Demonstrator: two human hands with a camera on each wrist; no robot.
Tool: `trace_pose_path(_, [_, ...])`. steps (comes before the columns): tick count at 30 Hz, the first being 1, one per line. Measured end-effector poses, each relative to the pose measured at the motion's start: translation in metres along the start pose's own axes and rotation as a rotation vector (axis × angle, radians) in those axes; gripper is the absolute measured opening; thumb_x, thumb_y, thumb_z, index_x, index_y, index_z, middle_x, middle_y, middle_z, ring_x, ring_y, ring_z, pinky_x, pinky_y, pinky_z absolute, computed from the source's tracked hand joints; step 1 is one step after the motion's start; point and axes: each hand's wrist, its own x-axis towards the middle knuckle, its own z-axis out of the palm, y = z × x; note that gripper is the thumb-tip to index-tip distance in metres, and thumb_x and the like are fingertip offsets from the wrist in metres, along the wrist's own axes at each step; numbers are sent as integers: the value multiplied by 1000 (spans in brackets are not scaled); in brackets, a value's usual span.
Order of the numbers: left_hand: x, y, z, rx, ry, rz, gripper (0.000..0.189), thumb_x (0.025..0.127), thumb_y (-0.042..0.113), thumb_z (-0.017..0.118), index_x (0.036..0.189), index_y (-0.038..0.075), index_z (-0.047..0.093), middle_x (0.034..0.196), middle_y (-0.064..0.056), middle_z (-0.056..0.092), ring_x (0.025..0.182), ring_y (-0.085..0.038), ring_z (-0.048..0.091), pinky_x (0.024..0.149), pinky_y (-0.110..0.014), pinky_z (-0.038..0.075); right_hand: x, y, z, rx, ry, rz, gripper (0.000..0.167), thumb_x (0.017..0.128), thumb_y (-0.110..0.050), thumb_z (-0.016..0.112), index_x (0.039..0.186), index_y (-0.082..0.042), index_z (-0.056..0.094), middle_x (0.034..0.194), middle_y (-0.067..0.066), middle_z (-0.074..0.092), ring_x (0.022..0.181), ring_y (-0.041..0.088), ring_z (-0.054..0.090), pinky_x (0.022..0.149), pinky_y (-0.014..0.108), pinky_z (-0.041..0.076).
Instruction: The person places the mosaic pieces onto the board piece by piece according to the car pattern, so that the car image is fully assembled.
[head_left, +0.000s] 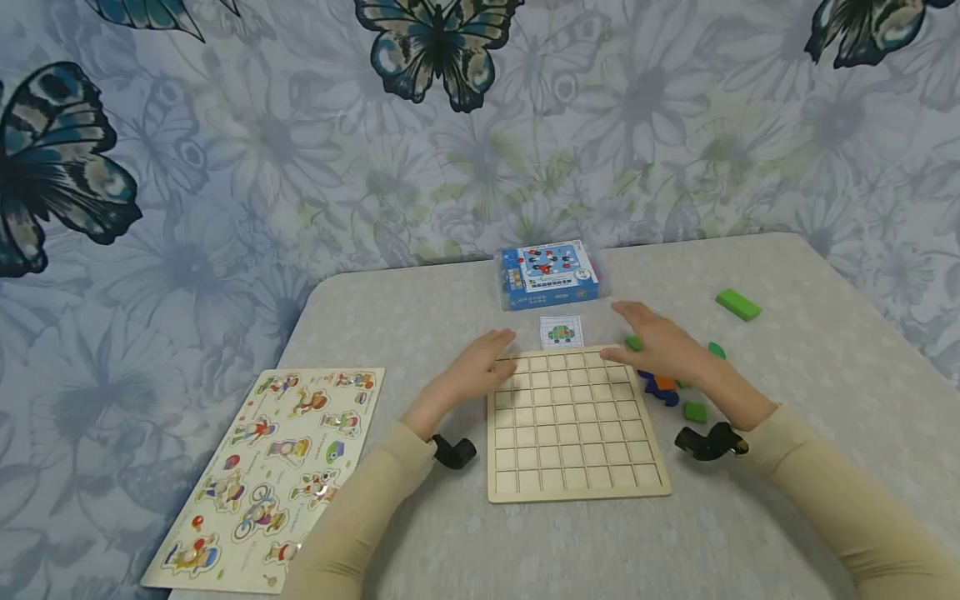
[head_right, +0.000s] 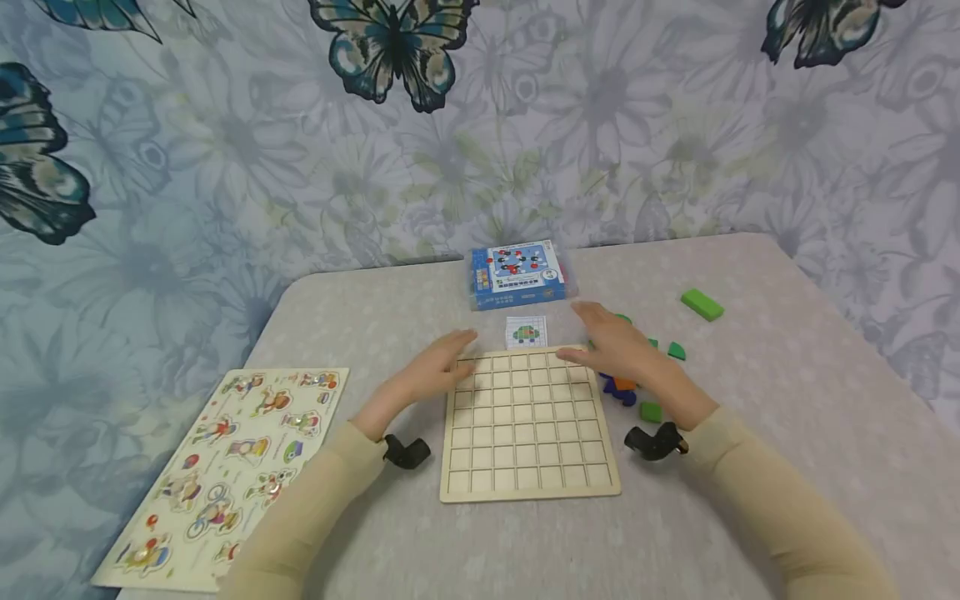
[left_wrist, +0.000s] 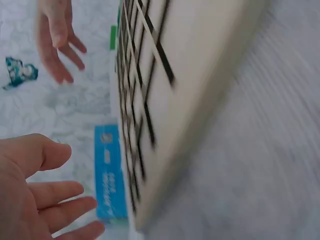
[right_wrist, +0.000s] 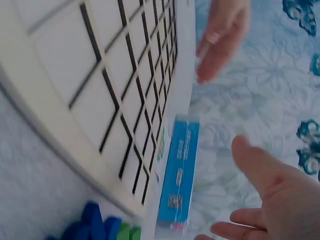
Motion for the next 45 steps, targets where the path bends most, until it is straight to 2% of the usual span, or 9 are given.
trace_pose_path(4, [-7, -19, 6, -168, 18, -35, 52, 99, 15, 48, 145, -3, 31, 148, -18, 32, 134, -30, 32, 109, -42, 30, -1, 17, -9, 104, 53, -3, 68, 93, -38, 59, 140, 8, 38, 137, 27, 41, 119, 42, 45, 93, 57, 43])
trace_pose_path(8, [-13, -32, 13, -242, 89, -32, 49, 99, 12, 48, 143, -4, 36, 141, -18, 41, 124, -30, 43, 101, -44, 39, -3, 31, -19, 192, 132, -13, 51, 95, -27, 59, 132, 6, 50, 129, 25, 50, 114, 42, 49, 92, 55, 44])
trace_pose_path(12, [-18, -39, 22, -267, 166, -20, 44, 97, 9, 50, 139, -1, 44, 136, -16, 49, 122, -29, 47, 99, -42, 42, -6, 46, -21, 291, 168, 45, 48, 96, -26, 58, 132, 4, 51, 131, 24, 50, 117, 43, 47, 95, 55, 42])
trace_pose_path(15, [-20, -41, 28, -246, 198, -15, 42, 95, 8, 52, 137, 3, 49, 133, -13, 52, 122, -27, 48, 98, -40, 43, -7, 57, -19, 373, 184, 102, 48, 96, -28, 57, 133, 3, 51, 132, 23, 49, 117, 41, 48, 94, 52, 44])
trace_pose_path(18, [-21, -41, 30, -252, 218, -14, 41, 94, 6, 53, 135, 5, 52, 132, -12, 53, 122, -26, 48, 99, -39, 43, -5, 69, -16, 412, 202, 135, 48, 97, -29, 55, 133, 2, 51, 131, 22, 51, 114, 37, 51, 89, 43, 48])
trace_pose_path(22, [-20, -40, 28, -265, 231, -18, 40, 94, 6, 54, 134, 6, 53, 132, -11, 53, 124, -26, 47, 101, -38, 41, -1, 81, -11, 413, 223, 154, 43, 98, -24, 55, 130, 4, 53, 128, 23, 54, 110, 36, 53, 86, 40, 49])
trace_pose_path(28, [-21, -41, 30, -283, 242, -19, 39, 95, 8, 53, 133, 6, 54, 133, -10, 52, 125, -25, 46, 102, -34, 40, 1, 95, -1, 413, 206, 178, 40, 96, -19, 58, 129, 4, 54, 124, 24, 56, 110, 38, 54, 90, 52, 45])
trace_pose_path(36, [-21, -45, 34, -255, 255, -11, 38, 95, 9, 53, 133, 5, 54, 133, -10, 53, 125, -25, 46, 101, -35, 41, 9, 108, 15, 393, 184, 195, 39, 95, -19, 60, 128, 1, 56, 125, 22, 56, 110, 35, 54, 86, 36, 49])
trace_pose_path(45, [-18, -49, 37, -235, 234, 12, 39, 96, 13, 54, 135, 7, 52, 134, -9, 51, 124, -25, 46, 102, -36, 40, 9, 112, 27, 351, 233, 161, 35, 95, -13, 59, 126, 3, 58, 123, 24, 57, 107, 38, 55, 89, 52, 46])
